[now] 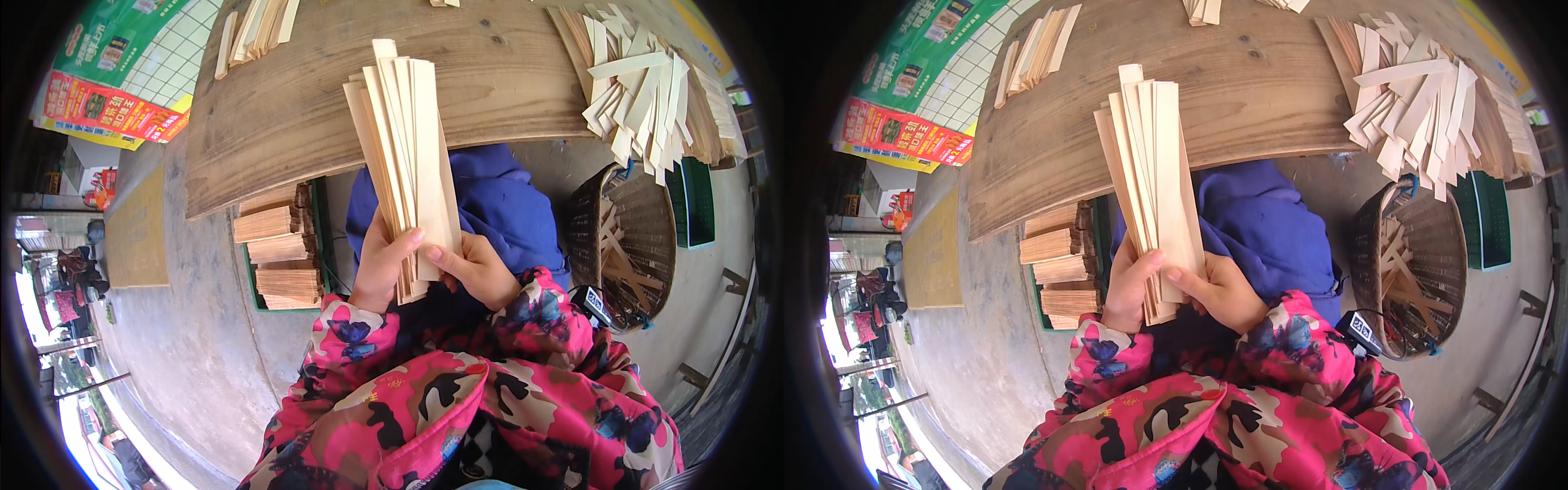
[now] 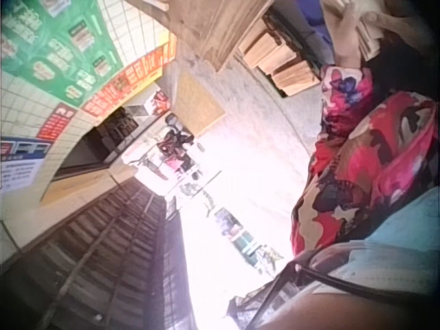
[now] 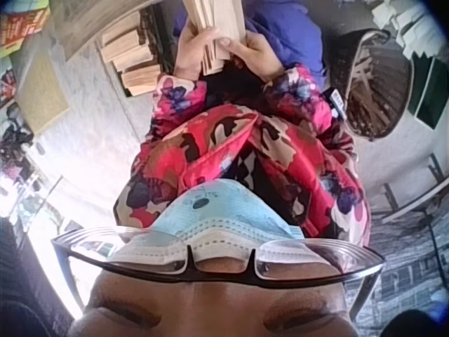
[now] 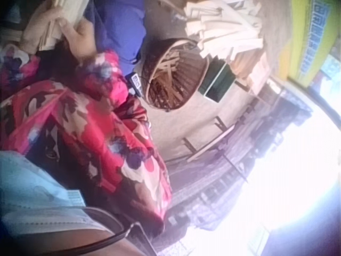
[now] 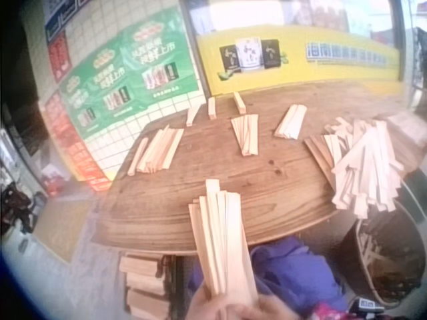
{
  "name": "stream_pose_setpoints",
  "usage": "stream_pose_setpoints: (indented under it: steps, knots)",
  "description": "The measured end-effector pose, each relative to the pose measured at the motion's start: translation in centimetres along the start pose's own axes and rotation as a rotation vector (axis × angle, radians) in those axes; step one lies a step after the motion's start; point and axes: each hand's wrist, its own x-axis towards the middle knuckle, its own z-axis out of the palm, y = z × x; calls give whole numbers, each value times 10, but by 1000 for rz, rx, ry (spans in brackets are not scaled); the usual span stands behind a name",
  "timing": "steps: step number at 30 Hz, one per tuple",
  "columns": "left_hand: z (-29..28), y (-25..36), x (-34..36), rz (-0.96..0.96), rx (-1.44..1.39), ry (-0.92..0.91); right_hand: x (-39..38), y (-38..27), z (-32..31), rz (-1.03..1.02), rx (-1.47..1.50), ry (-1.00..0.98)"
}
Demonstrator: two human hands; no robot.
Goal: The person repeatedly picks up bundles of thin wooden sticks from a wooden table, fans them out, and separates them into smaller groups. The person handles the sticks by hand, moving them between piles on the table and into a nearby basket.
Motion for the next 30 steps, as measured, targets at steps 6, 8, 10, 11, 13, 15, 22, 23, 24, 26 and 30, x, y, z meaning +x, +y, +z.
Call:
stream_pose_setpoints:
  steps: [6, 8, 10, 11, 13, 15, 22, 23, 24, 26, 30]
  knots:
    - [8, -4, 1, 86, 60, 25, 2, 1, 4, -209, -149, 216]
    - [8, -3, 1, 102, 62, 27, 2, 1, 5, -328, -111, 260]
    - [6, 1, 0, 30, 32, 12, 2, -1, 2, -259, 9, 300]
    - [6, 3, -1, -10, 17, 7, 2, -2, 0, -224, 67, 313]
    - [7, 4, -2, -13, -58, -21, 2, -5, -7, -289, -98, 449]
    - [8, 6, -3, -22, -127, -62, 3, -8, -14, -328, -90, 517]
    - [7, 4, -3, -38, -205, -104, 2, -17, -35, -239, 162, 400]
    - [6, 3, -4, -37, -192, -106, 3, -18, -35, -183, 253, 386]
    - [6, 3, -4, -34, -179, -109, 2, -20, -36, -180, 307, 372]
    - [5, 3, -5, -32, -132, -120, 2, -27, -35, -208, 355, 368]
    - [5, 6, -9, -35, -29, -170, 6, -62, -44, -384, 388, 397]
